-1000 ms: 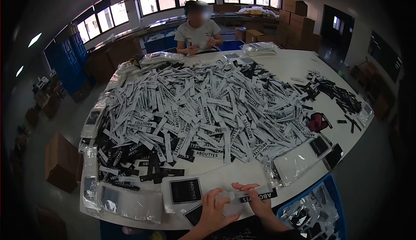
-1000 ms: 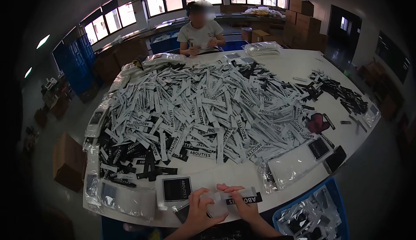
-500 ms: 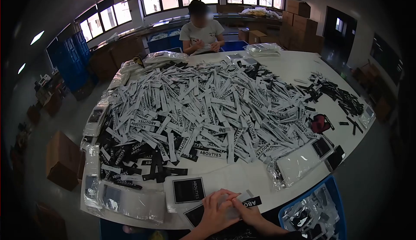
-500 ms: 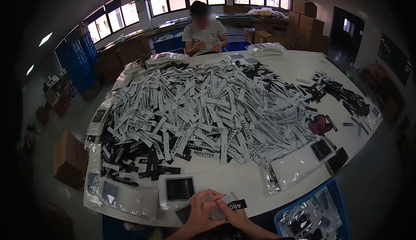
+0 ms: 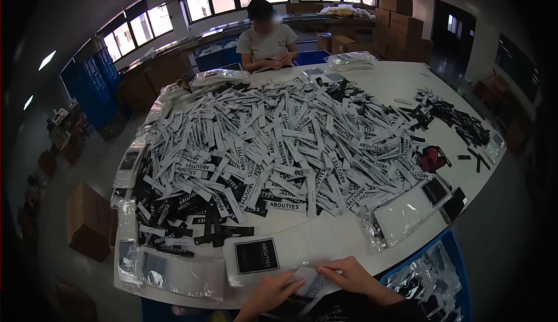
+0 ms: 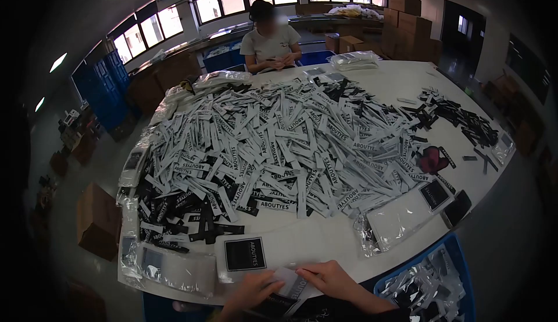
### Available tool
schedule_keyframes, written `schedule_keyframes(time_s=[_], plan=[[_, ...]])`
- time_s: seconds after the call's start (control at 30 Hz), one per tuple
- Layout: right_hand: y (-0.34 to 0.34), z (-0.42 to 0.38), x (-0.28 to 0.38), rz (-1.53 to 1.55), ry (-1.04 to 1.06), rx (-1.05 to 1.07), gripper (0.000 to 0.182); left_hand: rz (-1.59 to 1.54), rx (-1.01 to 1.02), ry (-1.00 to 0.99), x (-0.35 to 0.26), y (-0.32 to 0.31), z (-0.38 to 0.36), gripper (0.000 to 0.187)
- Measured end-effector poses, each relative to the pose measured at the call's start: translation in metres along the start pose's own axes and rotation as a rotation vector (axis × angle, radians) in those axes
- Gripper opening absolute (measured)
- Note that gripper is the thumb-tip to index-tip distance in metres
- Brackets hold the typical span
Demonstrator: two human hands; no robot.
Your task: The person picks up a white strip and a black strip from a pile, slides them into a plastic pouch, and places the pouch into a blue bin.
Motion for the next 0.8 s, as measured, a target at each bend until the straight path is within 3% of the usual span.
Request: schedule_keyframes(time_s=[0.03, 0.07, 0.13, 0.2, 0.27, 0.33, 0.37, 0.43, 0.5, 0.57, 0.67, 0.73, 0.8], plan=[[0.001, -0.003, -0.006, -0.014, -0.084, 0.273, 0.021, -0.001, 0.002, -0.001, 0.001, 0.0, -0.001, 0.022], [0.006, -0.004, -0.011, -0.015, -0.085, 0.274, 0.021, -0.032, 0.066, 0.027, 0.003, 0.0, -0.002, 0.023], [0.004, -0.002, -0.021, 0.047, 0.04, 0.687, 0.027, -0.062, 0.125, 0.05, 0.002, -0.002, -0.001, 0.023], [-0.009, 0.003, -0.033, 0.197, 0.107, 0.808, 0.027, -0.005, 0.319, 0.036, -0.002, -0.007, -0.001, 0.024], [-0.023, 0.007, -0.037, 0.351, 0.175, 0.922, 0.026, 0.007, 0.315, 0.055, -0.006, -0.016, -0.001, 0.024], [-0.034, 0.01, -0.04, -0.029, 0.136, 1.05, 0.026, 0.014, 0.307, 0.076, -0.005, -0.018, -0.002, 0.024], [-0.032, 0.009, -0.037, -0.027, 0.14, 1.053, 0.026, -0.01, 0.307, 0.088, 0.0, -0.016, -0.001, 0.024], [-0.021, 0.006, -0.028, 0.363, 0.105, 0.852, 0.026, -0.036, 0.305, 0.105, 0.007, -0.011, -0.003, 0.024], [-0.022, 0.006, -0.036, 0.349, 0.043, 0.874, 0.025, -0.056, 0.202, 0.007, 0.009, -0.009, -0.003, 0.024], [-0.028, 0.005, -0.049, 0.333, -0.023, 0.886, 0.025, -0.067, 0.232, 0.03, 0.009, -0.012, -0.001, 0.025], [-0.035, 0.001, -0.055, 0.331, 0.143, 0.86, 0.032, -0.072, 0.245, 0.075, 0.003, -0.013, 0.002, 0.026], [-0.024, 0.005, -0.044, 0.434, -0.029, 0.814, 0.032, -0.073, 0.227, 0.099, 0.003, -0.011, 0.001, 0.027], [-0.026, 0.004, -0.047, 0.432, -0.068, 0.82, 0.031, -0.107, 0.152, 0.126, 0.008, -0.009, -0.001, 0.027]])
Point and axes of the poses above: each hand's wrist, its own z-axis towards the middle knuckle, its own y-axis out of the back of the hand, x = y × z, the point moved 2 cm from there along z, towards the middle knuckle, and after that the axes turned 14 degrees about -z, right-handed, at the moved point
